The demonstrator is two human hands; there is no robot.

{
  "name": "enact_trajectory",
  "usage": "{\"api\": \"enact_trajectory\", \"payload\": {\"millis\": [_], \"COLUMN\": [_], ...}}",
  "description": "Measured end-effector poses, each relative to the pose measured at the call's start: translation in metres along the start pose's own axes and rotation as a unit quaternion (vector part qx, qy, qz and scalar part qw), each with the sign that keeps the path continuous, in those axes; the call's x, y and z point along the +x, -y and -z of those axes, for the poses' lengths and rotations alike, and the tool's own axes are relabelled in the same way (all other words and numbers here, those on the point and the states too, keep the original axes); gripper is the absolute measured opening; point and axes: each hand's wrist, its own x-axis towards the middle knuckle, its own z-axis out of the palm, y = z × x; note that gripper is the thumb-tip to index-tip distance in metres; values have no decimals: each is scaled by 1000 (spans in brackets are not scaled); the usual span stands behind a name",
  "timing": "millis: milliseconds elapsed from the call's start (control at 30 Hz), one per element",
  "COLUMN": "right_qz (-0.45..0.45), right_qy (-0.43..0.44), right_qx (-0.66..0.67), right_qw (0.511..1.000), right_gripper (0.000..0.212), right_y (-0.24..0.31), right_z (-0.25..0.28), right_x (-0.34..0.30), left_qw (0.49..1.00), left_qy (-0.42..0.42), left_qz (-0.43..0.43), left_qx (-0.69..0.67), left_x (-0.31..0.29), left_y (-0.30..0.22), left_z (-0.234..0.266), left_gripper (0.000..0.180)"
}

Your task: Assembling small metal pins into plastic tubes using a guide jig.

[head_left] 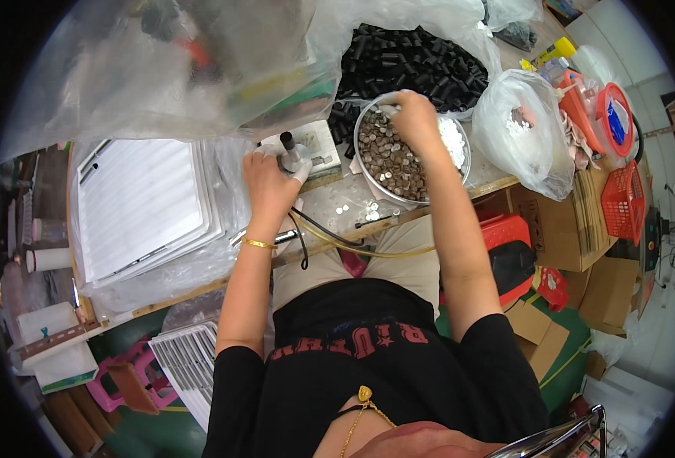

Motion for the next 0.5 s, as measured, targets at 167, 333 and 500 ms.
{"api": "enact_trajectory", "payload": {"millis": [167,333,500], "right_qz": [-12,-25,-41], "right_qy": [42,57,45], "right_qx": [-96,-214,-187], "right_qw": [994,975,981], "right_gripper": [19,24,24], "right_y": [-32,-33,-32], "right_z": [1,-16,-19], "right_x": [10,16,14], "left_qw": [1000,1000,1000], "left_qy": [-12,1,12], "left_qz": [-15,-8,1], "left_qx": [-13,-8,6], "left_x": [0,0,0], "left_y": [6,2,3], "left_z": [-2,-1,0], "left_gripper": [38,38,41]}}
